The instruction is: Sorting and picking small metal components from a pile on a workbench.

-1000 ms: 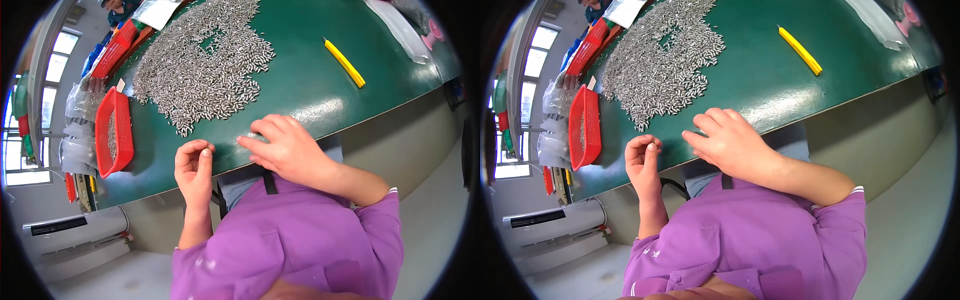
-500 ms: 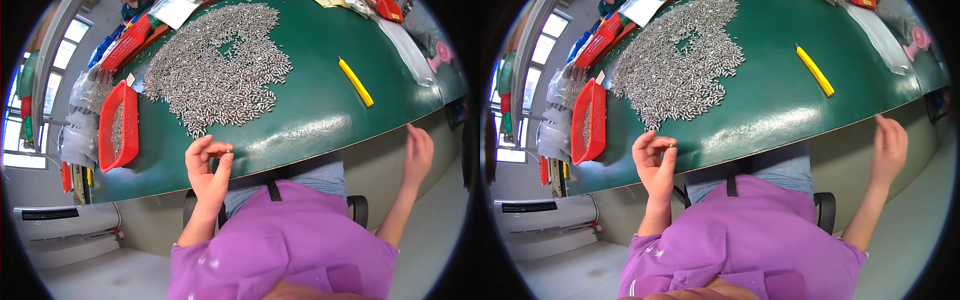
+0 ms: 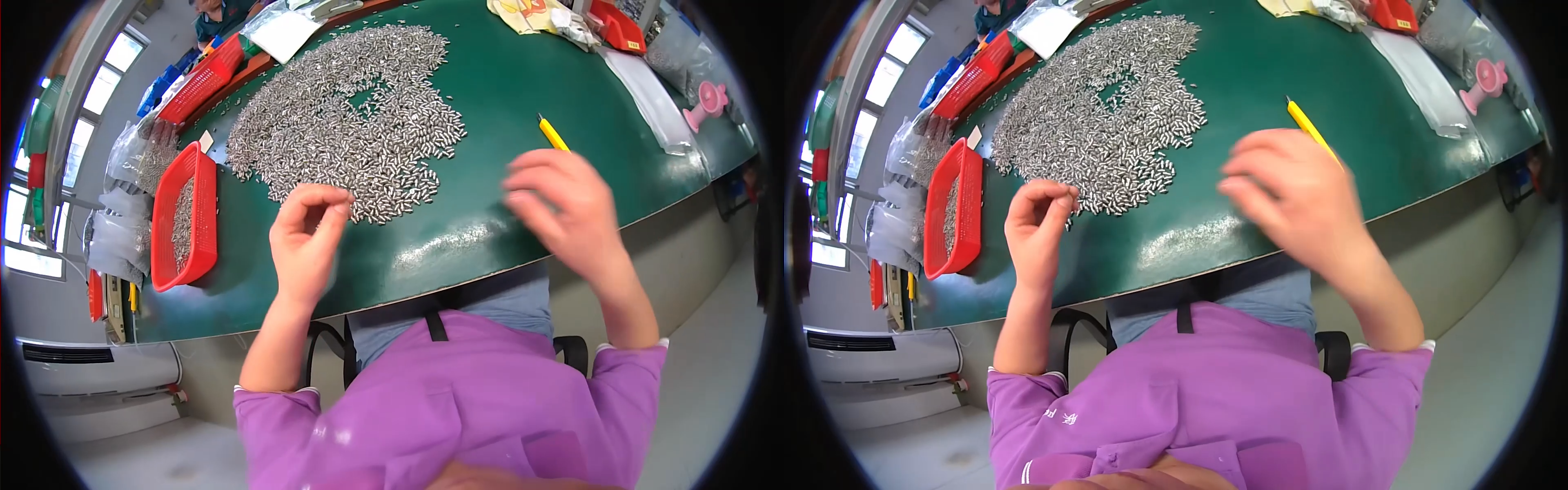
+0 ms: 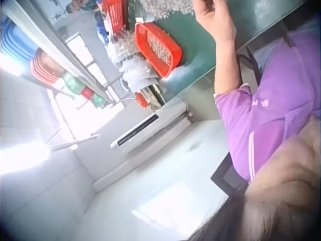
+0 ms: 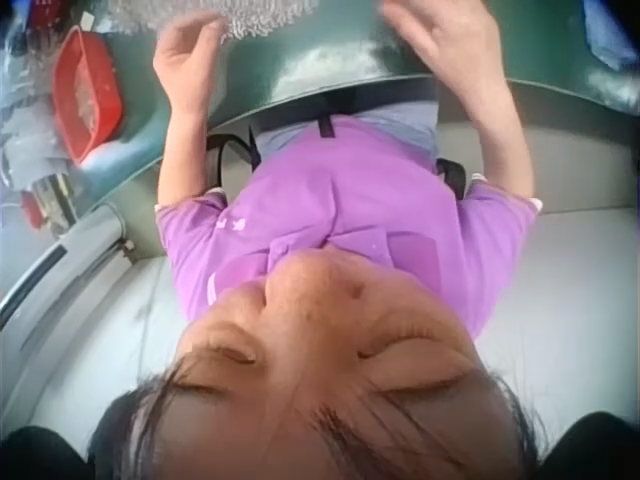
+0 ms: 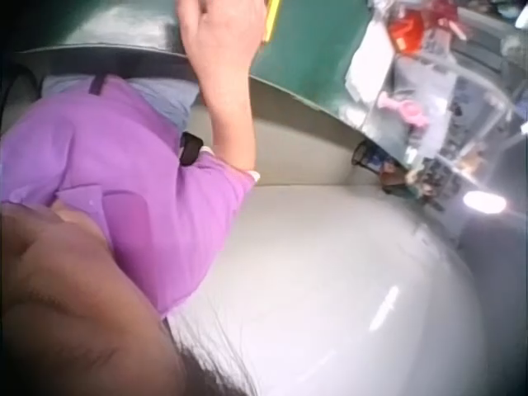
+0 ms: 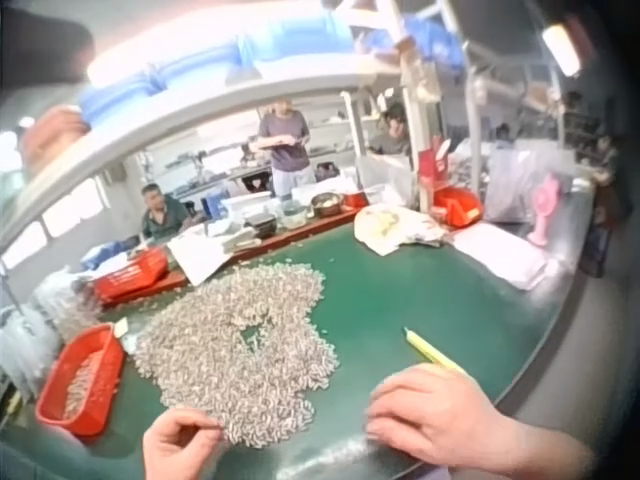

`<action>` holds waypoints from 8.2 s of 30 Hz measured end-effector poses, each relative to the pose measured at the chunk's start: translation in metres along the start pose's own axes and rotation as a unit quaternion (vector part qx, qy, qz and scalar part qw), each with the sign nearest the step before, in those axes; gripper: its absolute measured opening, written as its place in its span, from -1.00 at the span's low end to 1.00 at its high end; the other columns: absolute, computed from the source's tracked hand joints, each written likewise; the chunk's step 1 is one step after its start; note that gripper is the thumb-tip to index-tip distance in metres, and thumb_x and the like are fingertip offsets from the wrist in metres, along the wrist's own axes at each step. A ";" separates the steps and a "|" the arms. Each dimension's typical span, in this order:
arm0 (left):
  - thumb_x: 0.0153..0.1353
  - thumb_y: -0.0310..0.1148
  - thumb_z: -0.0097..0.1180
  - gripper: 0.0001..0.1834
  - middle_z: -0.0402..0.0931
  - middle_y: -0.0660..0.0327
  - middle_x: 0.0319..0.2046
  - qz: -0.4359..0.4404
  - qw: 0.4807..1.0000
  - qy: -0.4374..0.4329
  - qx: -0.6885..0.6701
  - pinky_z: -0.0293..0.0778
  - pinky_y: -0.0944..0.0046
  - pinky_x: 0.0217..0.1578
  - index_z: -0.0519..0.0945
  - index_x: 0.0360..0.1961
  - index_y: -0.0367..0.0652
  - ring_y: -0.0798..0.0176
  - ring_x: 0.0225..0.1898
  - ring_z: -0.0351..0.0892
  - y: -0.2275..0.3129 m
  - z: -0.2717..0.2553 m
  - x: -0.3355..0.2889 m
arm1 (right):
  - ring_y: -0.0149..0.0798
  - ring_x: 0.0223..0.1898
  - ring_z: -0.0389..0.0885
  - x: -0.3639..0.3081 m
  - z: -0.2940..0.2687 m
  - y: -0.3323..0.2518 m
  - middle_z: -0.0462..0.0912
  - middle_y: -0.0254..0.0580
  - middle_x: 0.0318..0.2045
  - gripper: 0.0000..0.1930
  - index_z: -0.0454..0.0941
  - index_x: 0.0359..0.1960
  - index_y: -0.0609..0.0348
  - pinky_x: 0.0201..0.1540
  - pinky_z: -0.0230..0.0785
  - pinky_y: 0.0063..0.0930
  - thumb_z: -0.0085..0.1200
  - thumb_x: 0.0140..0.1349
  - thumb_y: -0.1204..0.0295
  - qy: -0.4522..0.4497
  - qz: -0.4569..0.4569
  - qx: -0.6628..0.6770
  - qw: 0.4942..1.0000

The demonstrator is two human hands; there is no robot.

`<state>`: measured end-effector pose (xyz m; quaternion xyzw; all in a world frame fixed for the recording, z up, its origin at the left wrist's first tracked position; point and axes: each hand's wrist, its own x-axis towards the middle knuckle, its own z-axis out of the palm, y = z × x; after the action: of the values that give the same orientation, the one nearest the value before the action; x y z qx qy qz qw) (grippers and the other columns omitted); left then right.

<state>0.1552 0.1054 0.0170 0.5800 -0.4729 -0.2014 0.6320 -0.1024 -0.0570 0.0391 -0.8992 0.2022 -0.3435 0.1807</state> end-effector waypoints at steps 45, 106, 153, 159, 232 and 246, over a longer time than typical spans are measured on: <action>0.38 -0.37 0.02 -0.88 0.46 0.26 -0.34 -0.287 0.898 -0.014 -0.333 0.28 0.50 -0.51 0.47 -0.12 -0.12 0.48 -0.50 0.31 -0.035 -0.023 0.042 | -0.03 -0.09 0.52 0.135 0.139 0.012 0.57 -0.13 -0.20 -0.69 0.60 -0.15 0.07 0.03 0.40 -0.22 0.24 0.00 0.47 -0.223 -0.099 0.036 0.969; 0.39 -0.36 -0.01 -0.77 0.50 0.29 -0.27 -0.303 0.880 -0.056 -0.361 0.36 0.47 -0.41 0.45 0.01 -0.18 0.49 -0.39 0.39 -0.038 -0.029 0.042 | -0.26 -0.16 0.70 0.137 0.136 -0.016 0.68 -0.23 -0.23 -0.54 0.52 0.10 0.01 -0.09 0.55 -0.43 0.17 0.12 0.58 -0.153 -0.063 0.343 0.924; 0.43 -0.34 -0.07 -0.85 0.46 0.26 -0.34 -0.283 0.906 -0.048 -0.313 0.25 0.52 -0.54 0.49 -0.12 -0.14 0.49 -0.49 0.30 -0.038 -0.023 0.042 | -0.09 -0.18 0.53 0.128 0.160 0.013 0.57 -0.25 -0.28 -0.84 0.59 -0.29 0.08 -0.10 0.40 -0.19 0.19 0.05 0.43 -0.181 -0.176 0.061 0.966; 0.44 -0.30 -0.11 -0.80 0.47 0.24 -0.33 -0.272 0.915 -0.059 -0.292 0.25 0.50 -0.54 0.48 -0.11 -0.19 0.47 -0.48 0.32 -0.037 -0.023 0.041 | -0.08 -0.21 0.52 0.124 0.164 0.009 0.53 -0.22 -0.37 -0.87 0.53 -0.34 0.11 -0.14 0.39 -0.15 0.16 0.07 0.43 -0.144 -0.210 -0.021 0.967; 0.43 -0.36 -0.17 -0.79 0.50 0.26 -0.35 -0.349 0.851 -0.225 -0.320 0.32 0.52 -0.54 0.44 -0.05 -0.20 0.51 -0.50 0.38 -0.052 -0.035 0.062 | -0.06 -0.24 0.53 0.116 0.136 0.006 0.56 -0.23 -0.40 -0.88 0.55 -0.41 0.11 -0.13 0.37 -0.20 0.23 0.00 0.50 -0.134 -0.110 -0.004 0.985; 0.33 -0.32 0.11 -0.70 0.47 0.29 -0.37 -0.343 0.855 -0.224 -0.318 0.30 0.55 -0.56 0.38 -0.01 -0.20 0.54 -0.52 0.35 -0.052 -0.032 0.061 | -0.36 -0.05 0.60 0.104 0.136 -0.023 0.55 -0.21 -0.05 -0.58 0.45 0.06 0.24 0.04 0.46 -0.42 0.20 0.14 0.66 -0.186 0.132 0.444 0.867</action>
<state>0.2261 0.0609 -0.0053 0.4119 -0.2826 -0.6694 0.5499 0.0679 -0.0630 0.0118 -0.7361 0.1074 -0.1967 0.6386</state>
